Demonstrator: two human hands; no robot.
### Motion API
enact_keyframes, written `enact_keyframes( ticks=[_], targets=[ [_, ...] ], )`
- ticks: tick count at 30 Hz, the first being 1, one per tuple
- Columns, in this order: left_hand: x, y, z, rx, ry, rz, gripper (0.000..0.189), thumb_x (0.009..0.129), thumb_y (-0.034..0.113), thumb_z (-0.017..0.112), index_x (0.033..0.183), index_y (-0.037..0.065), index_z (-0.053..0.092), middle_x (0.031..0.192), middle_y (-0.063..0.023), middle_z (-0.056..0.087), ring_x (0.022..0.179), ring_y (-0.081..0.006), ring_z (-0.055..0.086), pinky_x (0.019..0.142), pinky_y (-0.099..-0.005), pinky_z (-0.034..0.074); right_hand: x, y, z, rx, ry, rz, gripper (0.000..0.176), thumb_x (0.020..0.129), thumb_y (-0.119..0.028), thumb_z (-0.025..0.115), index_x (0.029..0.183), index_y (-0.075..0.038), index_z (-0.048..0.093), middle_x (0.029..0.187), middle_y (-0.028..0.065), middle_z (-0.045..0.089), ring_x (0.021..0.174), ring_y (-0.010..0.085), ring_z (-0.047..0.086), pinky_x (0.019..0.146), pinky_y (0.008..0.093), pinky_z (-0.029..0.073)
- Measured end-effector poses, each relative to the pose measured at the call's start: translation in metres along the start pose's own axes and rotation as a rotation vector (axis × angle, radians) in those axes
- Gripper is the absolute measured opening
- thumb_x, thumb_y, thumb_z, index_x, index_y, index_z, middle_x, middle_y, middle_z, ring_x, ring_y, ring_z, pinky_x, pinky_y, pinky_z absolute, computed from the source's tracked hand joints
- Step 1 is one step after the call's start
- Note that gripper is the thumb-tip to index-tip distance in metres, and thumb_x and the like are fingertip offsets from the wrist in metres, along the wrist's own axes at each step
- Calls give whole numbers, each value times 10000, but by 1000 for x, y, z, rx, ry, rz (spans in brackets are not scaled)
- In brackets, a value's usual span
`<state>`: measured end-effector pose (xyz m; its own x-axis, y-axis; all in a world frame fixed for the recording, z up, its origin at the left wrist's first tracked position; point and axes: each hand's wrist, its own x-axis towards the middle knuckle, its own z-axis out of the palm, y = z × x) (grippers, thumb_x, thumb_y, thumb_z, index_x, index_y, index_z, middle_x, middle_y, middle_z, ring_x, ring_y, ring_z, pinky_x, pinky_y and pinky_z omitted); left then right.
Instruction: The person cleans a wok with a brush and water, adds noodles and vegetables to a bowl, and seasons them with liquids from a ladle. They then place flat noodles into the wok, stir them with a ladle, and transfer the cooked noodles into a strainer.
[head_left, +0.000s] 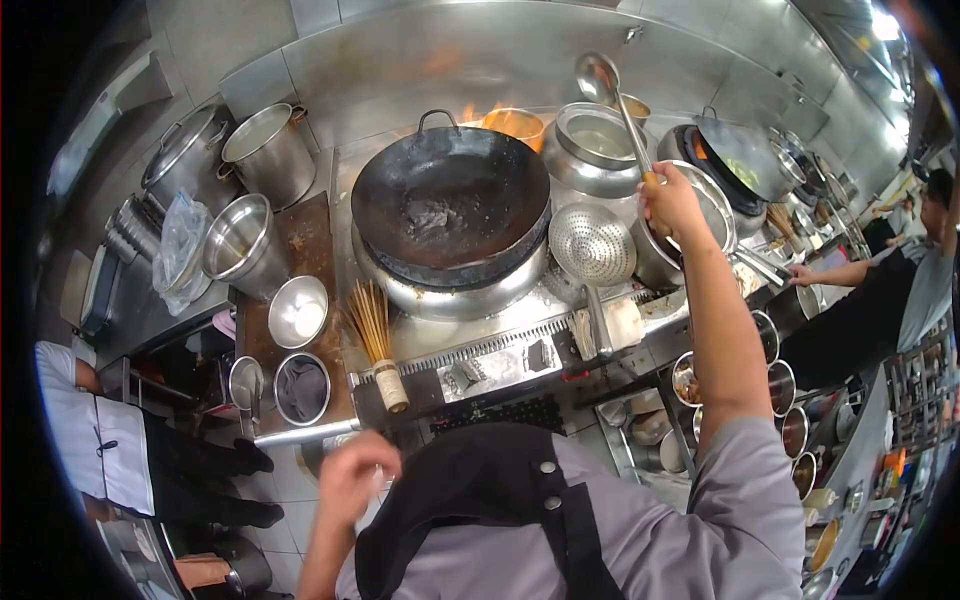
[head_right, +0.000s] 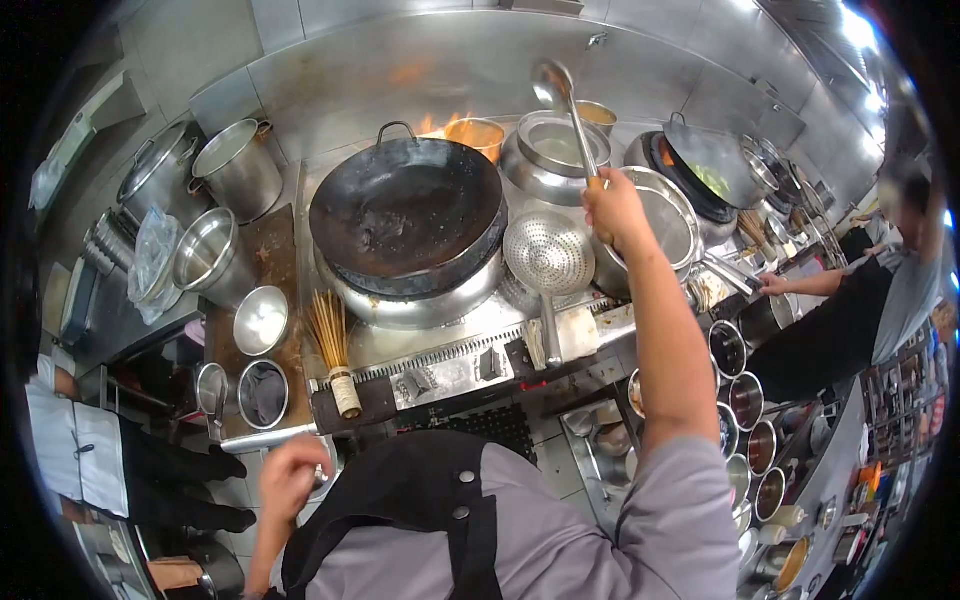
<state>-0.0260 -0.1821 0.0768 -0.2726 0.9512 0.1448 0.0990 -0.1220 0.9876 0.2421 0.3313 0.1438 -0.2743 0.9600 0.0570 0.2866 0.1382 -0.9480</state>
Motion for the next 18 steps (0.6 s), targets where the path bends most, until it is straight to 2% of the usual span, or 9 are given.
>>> enact_keyframes(
  ticks=[1, 2, 4, 5, 7, 10, 14, 16, 18],
  targets=[
    [16, 52, 14, 63, -205, 329, 185, 940, 173, 629, 1002, 2, 660, 800, -102, 640, 746, -228, 629, 649, -323, 483, 35, 16, -5, -13, 10, 3, 454, 837, -32, 627, 1270, 21, 501, 674, 81, 575, 479, 164, 535, 428, 318, 423],
    [37, 100, 26, -55, -545, 455, 167, 887, 186, 667, 929, 24, 677, 725, -78, 597, 659, -260, 603, 620, -365, 489, 68, 35, -9, -25, 16, 6, 396, 827, -13, 610, 1212, 32, 527, 644, 95, 569, 450, 179, 526, 403, 333, 404],
    [7, 112, 35, 184, -934, -33, 186, 844, 230, 711, 837, 46, 682, 696, -40, 580, 619, -244, 595, 563, -379, 483, 116, 59, -12, -121, 28, 62, 320, 817, 3, 595, 1130, 48, 547, 619, 105, 560, 420, 195, 513, 380, 348, 378],
    [28, 137, 50, 187, -919, -34, 186, 844, 230, 711, 837, 46, 682, 696, -40, 580, 619, -244, 595, 563, -379, 483, 135, 64, -14, -218, 52, 120, 247, 806, 19, 580, 1048, 63, 567, 595, 116, 551, 390, 210, 499, 356, 362, 353],
    [95, 191, 85, 326, -1039, 504, 422, 697, 381, 765, 973, 73, 679, 898, -57, 601, 768, -303, 549, 654, -418, 457, 158, 68, -14, -247, 56, 128, 164, 802, 25, 568, 962, 59, 560, 585, 120, 547, 372, 216, 484, 343, 369, 335],
    [115, 198, 113, 555, -833, 635, 458, 675, 345, 773, 978, 18, 667, 855, -92, 588, 683, -269, 522, 593, -420, 433, 193, 86, -25, -216, 0, 207, 41, 823, 22, 568, 816, 14, 529, 567, 95, 521, 383, 206, 487, 350, 360, 361],
    [120, 206, 119, 769, -777, 537, 410, 816, 330, 764, 1020, -6, 649, 842, -114, 609, 674, -297, 561, 598, -394, 478, 228, 101, -37, 321, -103, 476, 157, 882, -21, 585, 774, -64, 480, 581, 35, 506, 458, 157, 543, 413, 260, 464],
    [105, 195, 99, 958, -737, 205, 177, 835, 217, 732, 800, 53, 673, 697, -44, 572, 633, -251, 601, 554, -388, 478, 248, 102, -47, 1023, -195, 657, 154, 888, -26, 565, 784, -51, 454, 614, 41, 529, 478, 145, 551, 424, 232, 482],
    [77, 173, 77, 1032, -728, 15, 184, 852, 231, 734, 826, 57, 681, 735, -49, 603, 666, -243, 617, 589, -360, 489, 238, 89, -51, 1132, -183, 660, 125, 900, -27, 531, 805, -30, 449, 634, 43, 532, 505, 147, 566, 425, 225, 487]
  ],
)
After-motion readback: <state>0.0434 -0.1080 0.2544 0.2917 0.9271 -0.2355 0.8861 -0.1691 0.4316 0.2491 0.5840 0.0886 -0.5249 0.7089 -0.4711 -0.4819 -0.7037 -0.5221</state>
